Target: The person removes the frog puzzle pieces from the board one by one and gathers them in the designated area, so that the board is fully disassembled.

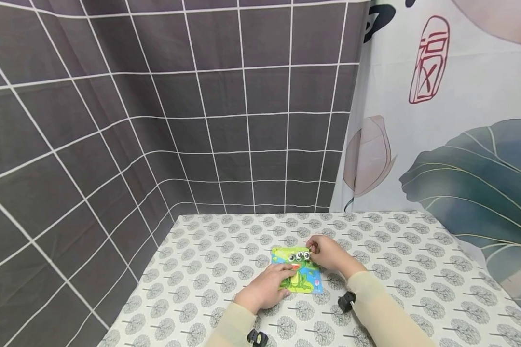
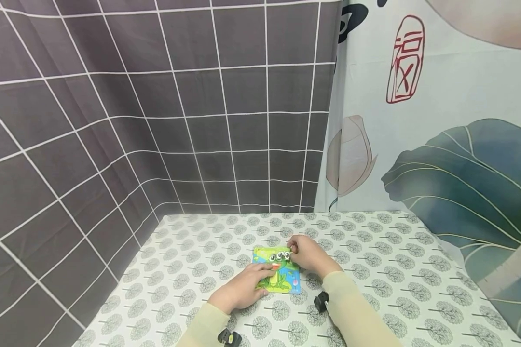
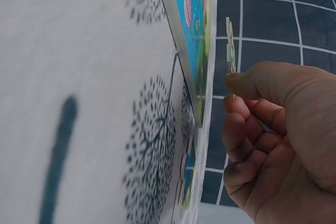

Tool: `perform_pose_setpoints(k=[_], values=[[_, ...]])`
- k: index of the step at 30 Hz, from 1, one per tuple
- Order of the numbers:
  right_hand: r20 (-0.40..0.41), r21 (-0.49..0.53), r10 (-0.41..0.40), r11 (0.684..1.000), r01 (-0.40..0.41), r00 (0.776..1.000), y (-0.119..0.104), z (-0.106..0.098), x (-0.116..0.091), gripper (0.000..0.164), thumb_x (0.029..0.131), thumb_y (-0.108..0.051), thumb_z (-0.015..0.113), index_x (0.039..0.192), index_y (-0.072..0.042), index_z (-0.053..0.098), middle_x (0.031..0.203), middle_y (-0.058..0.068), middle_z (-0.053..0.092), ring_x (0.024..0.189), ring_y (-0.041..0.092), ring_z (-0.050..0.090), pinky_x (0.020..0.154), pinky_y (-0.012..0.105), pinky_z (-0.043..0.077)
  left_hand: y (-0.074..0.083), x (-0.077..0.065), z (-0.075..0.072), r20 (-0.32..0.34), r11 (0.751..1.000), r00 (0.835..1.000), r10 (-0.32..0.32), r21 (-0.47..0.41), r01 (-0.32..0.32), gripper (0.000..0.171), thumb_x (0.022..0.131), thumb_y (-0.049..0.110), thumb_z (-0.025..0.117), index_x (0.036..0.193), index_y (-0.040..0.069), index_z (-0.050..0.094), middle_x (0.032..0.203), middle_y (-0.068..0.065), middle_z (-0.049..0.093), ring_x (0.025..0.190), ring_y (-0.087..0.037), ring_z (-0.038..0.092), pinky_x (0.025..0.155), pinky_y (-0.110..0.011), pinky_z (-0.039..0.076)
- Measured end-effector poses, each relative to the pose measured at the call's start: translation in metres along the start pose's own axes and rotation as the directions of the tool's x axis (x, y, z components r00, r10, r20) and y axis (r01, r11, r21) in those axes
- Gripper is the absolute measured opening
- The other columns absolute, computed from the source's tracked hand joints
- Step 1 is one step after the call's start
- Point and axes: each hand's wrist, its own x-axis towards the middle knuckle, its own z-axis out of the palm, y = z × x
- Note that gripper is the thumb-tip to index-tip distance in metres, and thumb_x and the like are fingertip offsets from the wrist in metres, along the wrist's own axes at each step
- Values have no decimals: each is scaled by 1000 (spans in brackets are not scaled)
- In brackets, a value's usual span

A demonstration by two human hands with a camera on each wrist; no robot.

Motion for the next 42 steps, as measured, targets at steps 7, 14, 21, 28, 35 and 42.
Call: perform_pose_setpoints(k=[7, 14, 21, 28, 35, 42], values=[[-28, 7, 7, 1000, -7, 1000, 4, -9, -11, 24, 86, 1, 74, 108, -10, 71, 87, -2, 61, 79, 14, 58, 73, 32, 55, 0, 0, 0, 3, 1000, 1000, 7, 11, -7, 58, 98, 29, 72, 153, 17, 55, 162, 3, 45, 149, -21, 40, 124, -40, 34], [-66, 9, 25, 1000, -25, 997, 11, -19, -21, 26, 89, -4, 74, 114, -10, 72, 93, -3, 62, 82, 15, 58, 74, 34, 56, 0, 0, 0, -1, 1000, 1000, 8, -2, -8, 58, 98, 29, 72, 152, 16, 55, 161, 2, 45, 148, -22, 41, 124, -41, 35], [-90, 13, 16, 1000, -15, 996, 15, -31, -27, 24, 91, -4, 73, 114, -10, 72, 93, -2, 61, 78, 16, 56, 65, 30, 53, 0, 1, -2, -1, 1000, 1000, 7, -12, -7, 61, 98, 28, 72, 155, 17, 53, 162, 2, 44, 149, -23, 40, 124, -43, 33], [-90, 23, 14, 1000, -12, 996, 25, -38, -31, 23, 91, -4, 72, 113, -9, 71, 92, -1, 61, 77, 16, 56, 62, 29, 53, -3, -2, -1, -2, 999, 1000, 11, -47, -11, 60, 99, 27, 71, 155, 18, 52, 163, 4, 43, 150, -23, 38, 124, -45, 34], [-108, 46, 37, 998, -32, 994, 35, -48, -35, 28, 90, -2, 73, 118, -4, 70, 97, 2, 63, 84, 19, 58, 68, 29, 54, -5, -2, 2, 8, 997, 1000, 2, -77, -2, 60, 100, 27, 70, 156, 20, 51, 164, 5, 41, 151, -23, 37, 124, -47, 34], [-120, 30, 48, 999, -44, 992, 43, -55, -40, 27, 91, -1, 72, 118, -2, 69, 97, 3, 62, 82, 19, 55, 68, 32, 52, -8, -1, 4, 9, 997, 1000, 4, -77, -3, 59, 100, 28, 69, 156, 21, 51, 165, 5, 40, 151, -23, 36, 124, -47, 33]])
